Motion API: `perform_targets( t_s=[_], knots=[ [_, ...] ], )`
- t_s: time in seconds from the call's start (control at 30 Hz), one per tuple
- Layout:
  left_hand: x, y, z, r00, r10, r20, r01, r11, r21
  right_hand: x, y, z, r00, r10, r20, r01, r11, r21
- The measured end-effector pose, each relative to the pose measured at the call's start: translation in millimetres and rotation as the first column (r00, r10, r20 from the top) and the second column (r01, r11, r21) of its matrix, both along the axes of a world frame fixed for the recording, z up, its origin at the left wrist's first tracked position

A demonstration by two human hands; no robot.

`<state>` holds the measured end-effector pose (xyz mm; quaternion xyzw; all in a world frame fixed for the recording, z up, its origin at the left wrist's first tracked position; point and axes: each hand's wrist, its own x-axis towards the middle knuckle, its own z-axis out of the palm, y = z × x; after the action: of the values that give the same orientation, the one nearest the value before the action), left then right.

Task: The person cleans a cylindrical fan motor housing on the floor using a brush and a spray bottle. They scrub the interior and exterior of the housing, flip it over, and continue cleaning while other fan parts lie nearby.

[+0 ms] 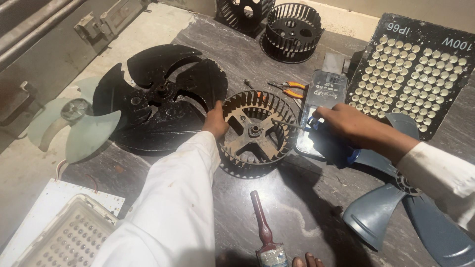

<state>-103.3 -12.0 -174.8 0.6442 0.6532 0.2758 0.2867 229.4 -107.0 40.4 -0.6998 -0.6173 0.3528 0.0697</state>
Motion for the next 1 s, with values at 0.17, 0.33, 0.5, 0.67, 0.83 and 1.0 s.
perform_targets(
  t_s=[0.17, 0.33, 0.5, 0.67, 0.83, 1.0],
  knots=[
    [1, -1, 0, 1.0, 0.012, -0.008, -0.012, 1.0, -0.02, -2, -4, -6, 0.998, 0.063, -0.018, -0.063, 0.998, -0.01],
    [0, 3, -3, 1.0, -0.011, -0.024, 0.012, 1.0, 0.024, 0, -3, -12, 0.999, -0.002, -0.045, -0.002, 0.996, -0.086],
    [-1, 3, -5, 0.999, 0.001, -0.035, -0.001, 1.0, -0.023, 4, 0, -10, 1.0, -0.023, -0.005, 0.023, 1.0, 0.009],
    [2, 3, -2, 1.0, 0.001, -0.017, -0.001, 1.0, -0.022, 2, -1, -3, 0.995, -0.035, 0.094, 0.031, 0.998, 0.047],
    [5, -2, 2, 0.999, 0.038, 0.017, -0.038, 0.999, 0.013, -8, -15, 5, 1.0, 0.019, -0.008, -0.019, 1.0, 0.017],
    [14, -6, -3, 0.975, 0.169, 0.144, -0.186, 0.975, 0.118, -25, -22, 22, 0.989, -0.143, -0.033, 0.14, 0.987, -0.084]
  ],
)
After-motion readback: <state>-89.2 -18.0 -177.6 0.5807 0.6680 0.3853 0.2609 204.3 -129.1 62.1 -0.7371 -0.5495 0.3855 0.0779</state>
